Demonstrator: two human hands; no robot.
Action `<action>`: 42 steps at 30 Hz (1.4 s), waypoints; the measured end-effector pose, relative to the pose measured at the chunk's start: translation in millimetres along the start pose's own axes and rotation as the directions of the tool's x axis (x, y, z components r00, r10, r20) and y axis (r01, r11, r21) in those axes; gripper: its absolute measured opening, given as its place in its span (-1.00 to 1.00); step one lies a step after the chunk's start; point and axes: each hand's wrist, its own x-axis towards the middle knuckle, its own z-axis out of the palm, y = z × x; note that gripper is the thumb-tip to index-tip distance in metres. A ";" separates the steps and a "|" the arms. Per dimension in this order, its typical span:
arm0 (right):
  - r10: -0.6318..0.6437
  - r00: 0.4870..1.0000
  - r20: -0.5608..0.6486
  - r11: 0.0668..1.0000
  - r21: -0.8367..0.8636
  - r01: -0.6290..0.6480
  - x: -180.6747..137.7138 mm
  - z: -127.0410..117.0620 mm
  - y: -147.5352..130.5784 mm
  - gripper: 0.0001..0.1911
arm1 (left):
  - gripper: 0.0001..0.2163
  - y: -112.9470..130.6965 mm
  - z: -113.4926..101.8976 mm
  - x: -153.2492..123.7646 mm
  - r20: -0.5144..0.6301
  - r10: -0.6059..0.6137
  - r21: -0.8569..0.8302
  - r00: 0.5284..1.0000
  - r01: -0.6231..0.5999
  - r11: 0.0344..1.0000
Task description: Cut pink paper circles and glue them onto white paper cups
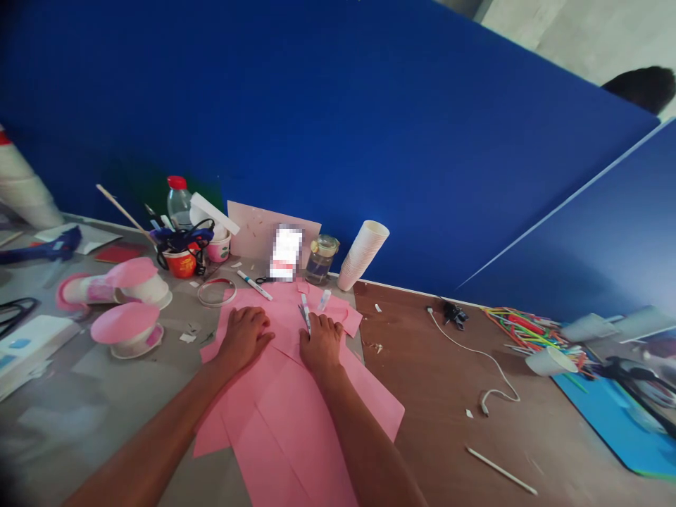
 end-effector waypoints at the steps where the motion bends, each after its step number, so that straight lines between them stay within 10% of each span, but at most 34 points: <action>1: 0.004 1.000 0.006 1.000 0.005 -0.004 0.4 0.1 0.0 -0.69 | -0.83 0.1 -0.3 -0.3 -0.001 0.001 0.002 1.000 -0.001 1.000; 42: 0.074 0.995 0.072 0.979 0.184 -0.086 14.4 -8.7 28.0 -0.75 | -0.92 1.4 -1.7 2.1 0.033 0.012 -0.042 0.999 -0.010 0.999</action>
